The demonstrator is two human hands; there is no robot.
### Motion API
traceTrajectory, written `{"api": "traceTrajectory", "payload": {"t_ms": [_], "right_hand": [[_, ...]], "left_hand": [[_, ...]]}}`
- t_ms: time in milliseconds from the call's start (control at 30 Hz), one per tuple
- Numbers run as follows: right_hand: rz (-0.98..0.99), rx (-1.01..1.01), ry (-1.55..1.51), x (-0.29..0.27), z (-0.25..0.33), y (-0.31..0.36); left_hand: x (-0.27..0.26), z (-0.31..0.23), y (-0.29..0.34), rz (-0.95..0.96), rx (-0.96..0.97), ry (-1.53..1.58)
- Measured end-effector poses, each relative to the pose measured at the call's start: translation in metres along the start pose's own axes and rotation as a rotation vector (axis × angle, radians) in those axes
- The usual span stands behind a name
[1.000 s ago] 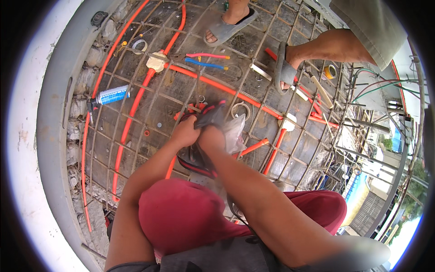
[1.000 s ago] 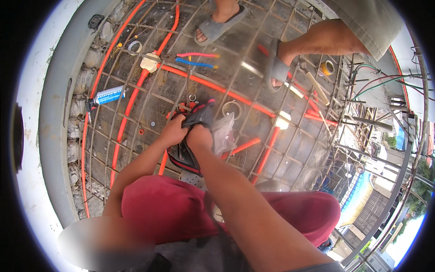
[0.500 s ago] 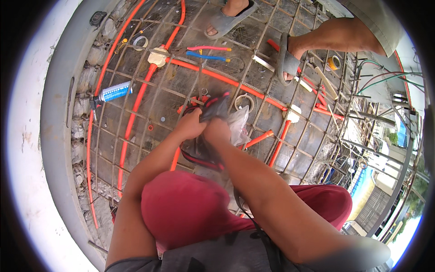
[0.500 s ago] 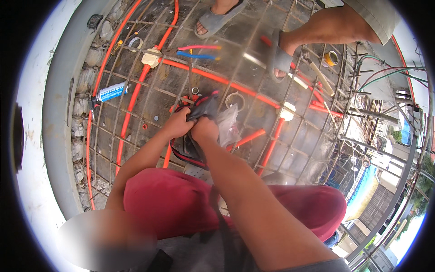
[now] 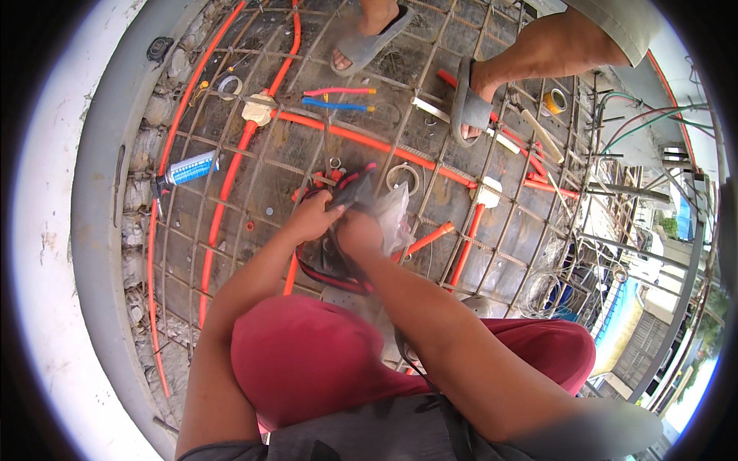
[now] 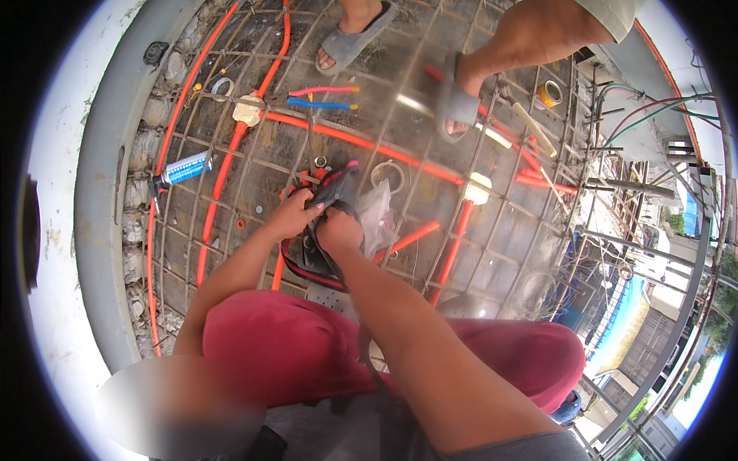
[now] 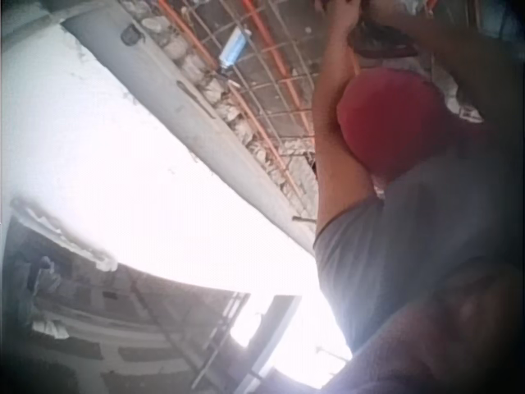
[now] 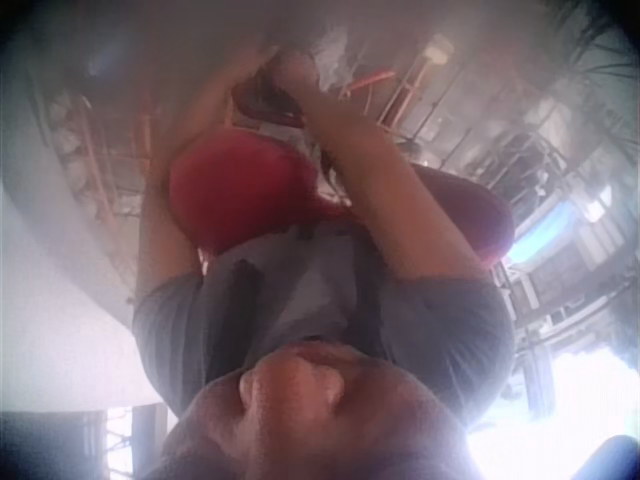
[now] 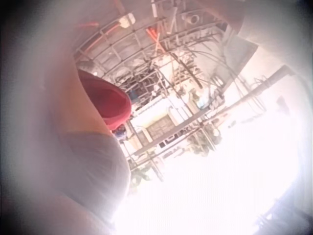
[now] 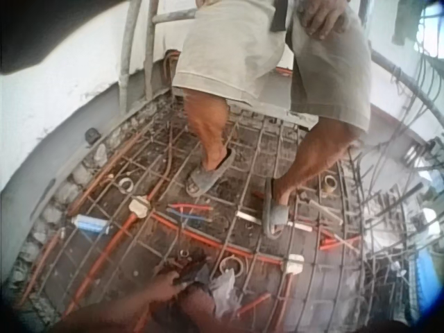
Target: The person retrieves a plastic bag from a bag, then handles red and blue electrical conduits and small metal connectors. They strip the ends of the conduits and insert metal connectors, working alongside another person on a metal grid floor.
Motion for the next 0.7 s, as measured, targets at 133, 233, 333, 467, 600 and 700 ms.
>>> {"api": "traceTrajectory", "payload": {"t_ms": [133, 233, 333, 467, 600, 700], "right_hand": [[-0.139, -0.123, -0.285, -0.022, 0.002, 0.015], [-0.081, -0.010, -0.779, -0.030, -0.020, 0.026], [0.140, 0.299, -1.274, -0.021, -0.041, 0.037], [0.271, 0.262, -1.330, -0.040, -0.032, 0.034], [0.311, 0.235, -0.999, -0.042, -0.030, 0.023], [0.170, -0.150, -0.322, -0.050, -0.001, 0.017]], "left_hand": [[0.005, 0.014, -0.001, 0.038, -0.119, 0.094], [0.002, 0.010, 0.002, -0.021, -0.101, 0.066], [-0.003, -0.004, 0.008, -0.096, -0.023, -0.074], [-0.007, -0.009, 0.013, -0.110, -0.065, -0.149], [-0.013, -0.004, 0.012, -0.180, -0.116, -0.126], [-0.013, -0.002, 0.010, -0.226, -0.049, -0.124]]}}
Point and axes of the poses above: each hand's wrist, its own y-axis away from the middle knuckle, its own x-axis out of the palm, z = x × y, the point moved 10 cm from there along -y, towards the middle knuckle, and after that the axes turned 4 degrees about -x, right-handed, at the moved point
